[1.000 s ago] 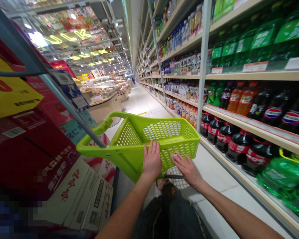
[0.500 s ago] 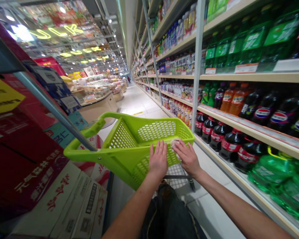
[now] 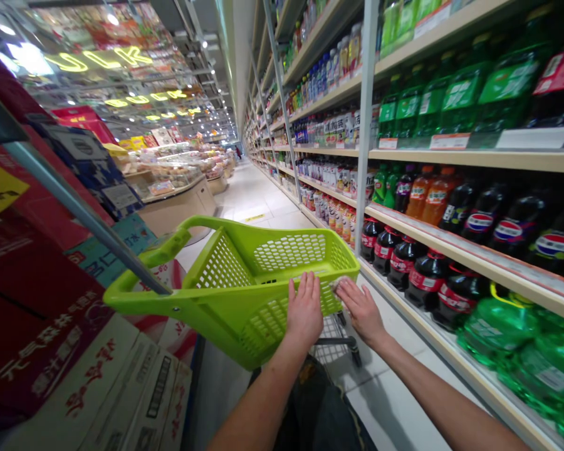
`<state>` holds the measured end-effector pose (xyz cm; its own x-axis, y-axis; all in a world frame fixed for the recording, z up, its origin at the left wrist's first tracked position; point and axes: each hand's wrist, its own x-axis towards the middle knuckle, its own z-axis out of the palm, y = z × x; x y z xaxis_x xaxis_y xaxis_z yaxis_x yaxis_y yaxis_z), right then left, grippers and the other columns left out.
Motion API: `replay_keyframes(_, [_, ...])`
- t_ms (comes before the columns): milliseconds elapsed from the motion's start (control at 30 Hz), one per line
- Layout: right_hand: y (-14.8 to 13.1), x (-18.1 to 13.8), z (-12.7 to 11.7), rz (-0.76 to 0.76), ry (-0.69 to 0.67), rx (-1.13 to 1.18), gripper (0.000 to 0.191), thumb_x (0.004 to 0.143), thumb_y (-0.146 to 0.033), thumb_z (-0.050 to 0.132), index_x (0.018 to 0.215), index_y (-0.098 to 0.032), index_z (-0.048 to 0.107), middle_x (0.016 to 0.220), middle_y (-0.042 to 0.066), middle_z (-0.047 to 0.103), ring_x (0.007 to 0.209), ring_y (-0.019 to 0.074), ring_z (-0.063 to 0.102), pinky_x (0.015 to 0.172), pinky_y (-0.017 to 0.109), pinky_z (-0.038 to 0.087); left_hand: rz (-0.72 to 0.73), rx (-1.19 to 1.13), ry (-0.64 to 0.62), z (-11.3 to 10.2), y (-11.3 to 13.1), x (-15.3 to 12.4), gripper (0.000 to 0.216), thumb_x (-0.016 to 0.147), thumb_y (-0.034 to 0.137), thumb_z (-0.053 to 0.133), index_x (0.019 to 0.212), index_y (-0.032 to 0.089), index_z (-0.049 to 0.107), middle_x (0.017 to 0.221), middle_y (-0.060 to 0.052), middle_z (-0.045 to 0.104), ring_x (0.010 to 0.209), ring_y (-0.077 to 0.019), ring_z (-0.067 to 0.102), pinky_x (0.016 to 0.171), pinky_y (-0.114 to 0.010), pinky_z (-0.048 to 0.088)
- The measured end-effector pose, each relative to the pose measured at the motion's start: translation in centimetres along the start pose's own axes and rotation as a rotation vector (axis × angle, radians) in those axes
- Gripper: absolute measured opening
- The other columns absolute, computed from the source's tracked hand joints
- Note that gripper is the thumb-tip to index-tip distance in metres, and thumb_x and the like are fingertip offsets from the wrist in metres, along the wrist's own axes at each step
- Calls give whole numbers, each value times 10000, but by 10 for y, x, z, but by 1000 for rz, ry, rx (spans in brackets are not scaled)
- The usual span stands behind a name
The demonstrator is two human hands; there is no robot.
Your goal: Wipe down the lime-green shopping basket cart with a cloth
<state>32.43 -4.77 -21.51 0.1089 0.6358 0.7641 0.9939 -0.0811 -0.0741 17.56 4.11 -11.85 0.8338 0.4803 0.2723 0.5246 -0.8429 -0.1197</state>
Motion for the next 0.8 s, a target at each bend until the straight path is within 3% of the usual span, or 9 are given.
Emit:
replay_keyframes(100, [7, -11, -3, 25, -46, -16, 432, 828, -92, 347, 1230, -211, 452, 1223, 84, 528, 1212, 189, 383, 948, 445, 320, 13, -9, -11, 0, 0, 1, 579, 754, 186, 349, 1322, 92, 289, 1414, -99, 251, 1317, -217, 162, 1069, -496, 103])
replay_keyframes(267, [25, 7, -15, 101, 61, -23, 423, 833, -101, 337, 1230, -189, 452, 1281, 103, 468, 1243, 200, 335, 988, 456, 281, 3, -24, -9, -1, -3, 1, 591, 748, 200, 362, 1326, 102, 283, 1412, -97, 257, 1315, -219, 170, 1071, -497, 78])
replay_keyframes(433, [38, -31, 9, 141, -26, -22, 350, 829, -130, 342, 1096, -171, 565, 1123, 114, 592, 1089, 210, 509, 856, 399, 435, -21, -1, -17, -6, -19, -6, 580, 756, 209, 356, 1319, 84, 293, 1403, -108, 274, 1308, -227, 194, 1065, -508, 90])
replay_keyframes(500, [36, -38, 12, 176, -44, -3, 366, 825, -128, 335, 1111, -188, 555, 1126, 99, 591, 1082, 206, 514, 857, 404, 438, -33, 24, -8, -9, -30, -12, 575, 760, 203, 349, 1320, 84, 292, 1402, -105, 278, 1308, -223, 194, 1066, -504, 94])
replay_keyframes(700, [13, 23, -4, 145, 135, 68, 437, 823, -97, 320, 1233, -174, 451, 1297, 112, 445, 1243, 211, 333, 983, 455, 315, -92, 80, -4, -20, -50, -26, 565, 749, 178, 346, 1307, 91, 325, 1392, -96, 300, 1305, -219, 206, 1065, -500, 106])
replay_keyframes(800, [-1, 21, 6, 133, 156, 46, 413, 829, -104, 327, 1208, -166, 481, 1259, 127, 481, 1231, 230, 351, 936, 451, 363, -111, 70, -17, -24, -57, -33, 567, 748, 180, 344, 1308, 90, 324, 1394, -93, 294, 1307, -214, 202, 1066, -493, 105])
